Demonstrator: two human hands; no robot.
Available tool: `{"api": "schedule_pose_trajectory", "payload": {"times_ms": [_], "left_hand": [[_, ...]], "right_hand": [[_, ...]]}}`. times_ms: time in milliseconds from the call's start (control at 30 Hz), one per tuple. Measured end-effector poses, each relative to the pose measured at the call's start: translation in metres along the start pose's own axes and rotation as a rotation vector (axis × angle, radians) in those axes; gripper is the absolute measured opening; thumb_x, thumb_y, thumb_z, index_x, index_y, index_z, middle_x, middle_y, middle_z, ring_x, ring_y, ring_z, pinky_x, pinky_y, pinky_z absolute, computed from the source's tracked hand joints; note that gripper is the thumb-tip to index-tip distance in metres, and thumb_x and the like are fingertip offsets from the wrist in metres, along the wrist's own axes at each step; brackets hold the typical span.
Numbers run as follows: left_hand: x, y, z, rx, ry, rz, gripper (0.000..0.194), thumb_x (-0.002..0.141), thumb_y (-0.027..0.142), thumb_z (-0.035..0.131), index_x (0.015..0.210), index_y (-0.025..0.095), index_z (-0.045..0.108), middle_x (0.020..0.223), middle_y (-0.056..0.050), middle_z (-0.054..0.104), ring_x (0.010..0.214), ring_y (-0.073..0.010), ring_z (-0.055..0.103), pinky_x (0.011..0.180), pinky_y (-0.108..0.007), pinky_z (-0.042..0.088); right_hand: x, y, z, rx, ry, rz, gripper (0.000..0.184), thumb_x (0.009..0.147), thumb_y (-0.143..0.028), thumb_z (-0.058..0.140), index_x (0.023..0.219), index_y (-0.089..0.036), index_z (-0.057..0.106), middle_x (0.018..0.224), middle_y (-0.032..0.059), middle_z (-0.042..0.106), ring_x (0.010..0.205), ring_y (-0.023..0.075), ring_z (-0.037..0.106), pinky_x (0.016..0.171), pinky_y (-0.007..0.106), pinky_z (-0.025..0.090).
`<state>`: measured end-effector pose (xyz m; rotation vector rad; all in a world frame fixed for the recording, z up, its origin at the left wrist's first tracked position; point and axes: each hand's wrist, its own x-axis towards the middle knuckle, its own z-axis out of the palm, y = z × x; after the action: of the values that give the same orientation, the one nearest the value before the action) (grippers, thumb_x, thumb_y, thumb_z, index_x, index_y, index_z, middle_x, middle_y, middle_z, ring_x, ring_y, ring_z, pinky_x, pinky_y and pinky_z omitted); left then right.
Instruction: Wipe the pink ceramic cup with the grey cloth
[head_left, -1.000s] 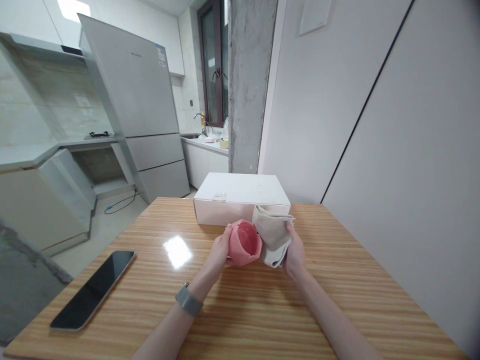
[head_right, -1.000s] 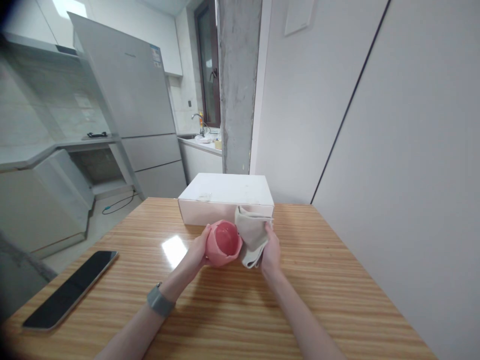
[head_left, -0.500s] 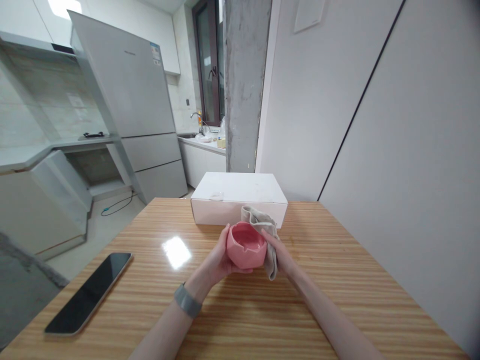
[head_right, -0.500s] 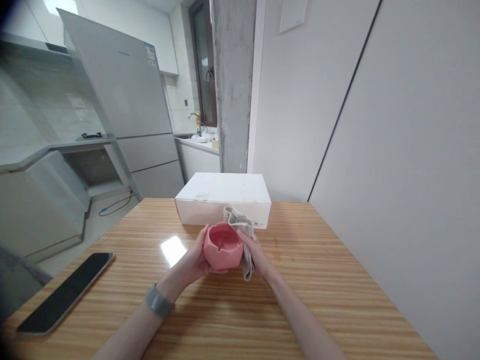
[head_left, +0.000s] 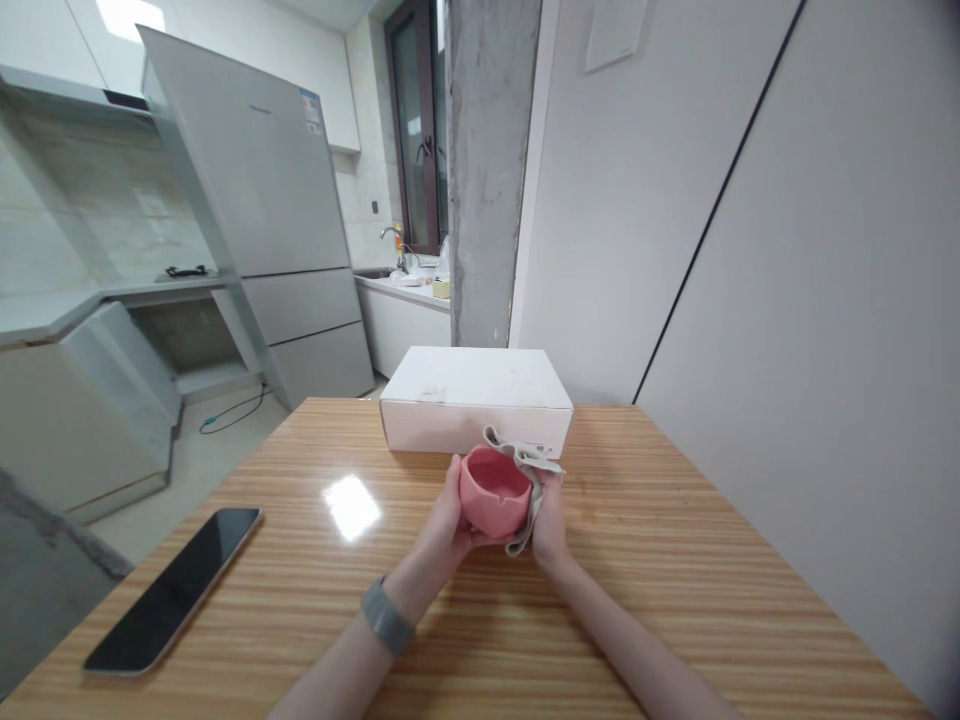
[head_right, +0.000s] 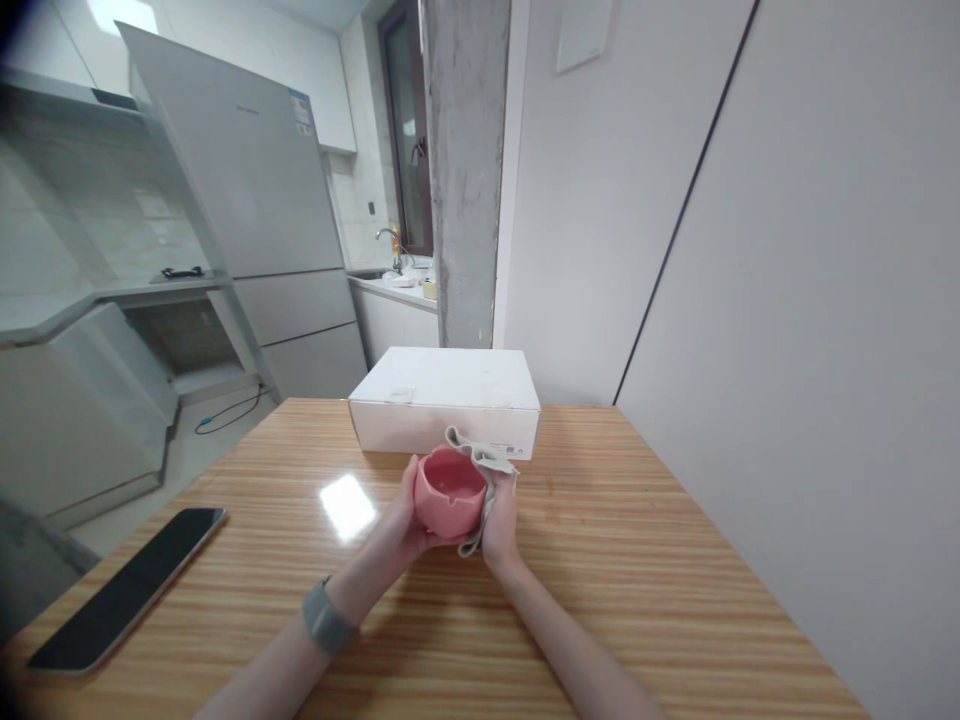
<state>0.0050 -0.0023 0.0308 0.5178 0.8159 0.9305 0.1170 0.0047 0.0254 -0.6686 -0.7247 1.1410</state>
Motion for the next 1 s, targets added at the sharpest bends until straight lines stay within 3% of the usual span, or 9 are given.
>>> {"api": "schedule_pose_trajectory", "payload": {"times_ms": [100,200,367,500,667,767,900,1000], "left_hand": [[-0.002,-0.006,0.004,0.004,0.003,0.119,0.065,0.086,0.064,0.035,0.126,0.016,0.052,0.114,-0.017,0.065,0.095,-0.0300,0.065,0.069,-0.041,0.057],[-0.006,-0.004,0.002,0.043,-0.043,0.136,0.063,0.086,0.063,0.036,0.125,0.017,0.053,0.113,-0.015,0.065,0.092,-0.0281,0.066,0.066,-0.038,0.057],[-0.011,0.008,-0.008,0.133,-0.234,-0.001,0.057,0.085,0.059,0.044,0.123,0.019,0.056,0.105,-0.012,0.068,0.080,-0.0228,0.067,0.059,-0.033,0.058],[-0.008,0.007,-0.011,0.116,-0.236,-0.013,0.055,0.084,0.057,0.048,0.123,0.020,0.054,0.104,-0.011,0.068,0.076,-0.0199,0.067,0.058,-0.030,0.058],[-0.002,0.000,-0.009,0.044,-0.149,0.031,0.052,0.085,0.052,0.048,0.121,0.015,0.053,0.103,-0.014,0.067,0.076,-0.0230,0.068,0.059,-0.035,0.059],[-0.002,-0.009,-0.004,-0.024,-0.082,0.151,0.045,0.085,0.040,0.053,0.121,0.014,0.051,0.105,-0.015,0.067,0.082,-0.0247,0.068,0.068,-0.040,0.058],[-0.004,-0.017,0.001,-0.050,-0.184,0.260,0.042,0.083,0.031,0.060,0.120,0.013,0.052,0.109,-0.014,0.067,0.092,-0.0246,0.066,0.080,-0.040,0.055],[-0.006,-0.011,-0.002,0.008,-0.244,0.192,0.042,0.084,0.034,0.060,0.119,0.013,0.055,0.111,-0.015,0.067,0.093,-0.0242,0.066,0.079,-0.037,0.056]], "right_hand": [[-0.006,-0.003,0.002,-0.031,0.100,-0.073,0.027,0.079,-0.044,0.053,0.087,-0.022,0.068,0.091,0.0012,0.072,0.102,0.0221,0.060,0.098,0.037,0.038],[-0.003,-0.010,-0.001,-0.037,0.132,-0.038,0.023,0.074,-0.043,0.058,0.079,-0.022,0.066,0.082,-0.0009,0.072,0.097,0.0221,0.062,0.096,0.035,0.040],[0.016,-0.021,-0.014,-0.017,0.020,0.161,0.026,0.072,-0.044,0.058,0.073,-0.019,0.066,0.070,0.0023,0.071,0.085,0.0273,0.066,0.085,0.039,0.047],[0.021,-0.023,-0.020,-0.023,-0.052,0.248,0.027,0.072,-0.043,0.057,0.073,-0.018,0.067,0.068,0.0039,0.072,0.081,0.0289,0.068,0.082,0.041,0.049],[0.018,-0.017,-0.012,-0.046,-0.048,0.143,0.028,0.073,-0.045,0.055,0.074,-0.020,0.068,0.076,0.0028,0.073,0.088,0.0272,0.066,0.086,0.039,0.047],[0.012,-0.014,-0.006,-0.078,0.012,0.010,0.026,0.075,-0.044,0.055,0.078,-0.021,0.067,0.082,0.0018,0.073,0.096,0.0244,0.063,0.093,0.037,0.042],[0.003,-0.015,-0.006,-0.133,0.090,-0.122,0.023,0.076,-0.040,0.055,0.081,-0.021,0.067,0.089,0.0019,0.072,0.102,0.0222,0.059,0.097,0.034,0.037],[0.008,-0.016,-0.014,-0.174,0.068,-0.091,0.024,0.076,-0.040,0.053,0.079,-0.021,0.066,0.086,0.0020,0.072,0.097,0.0233,0.062,0.092,0.035,0.042]]}}
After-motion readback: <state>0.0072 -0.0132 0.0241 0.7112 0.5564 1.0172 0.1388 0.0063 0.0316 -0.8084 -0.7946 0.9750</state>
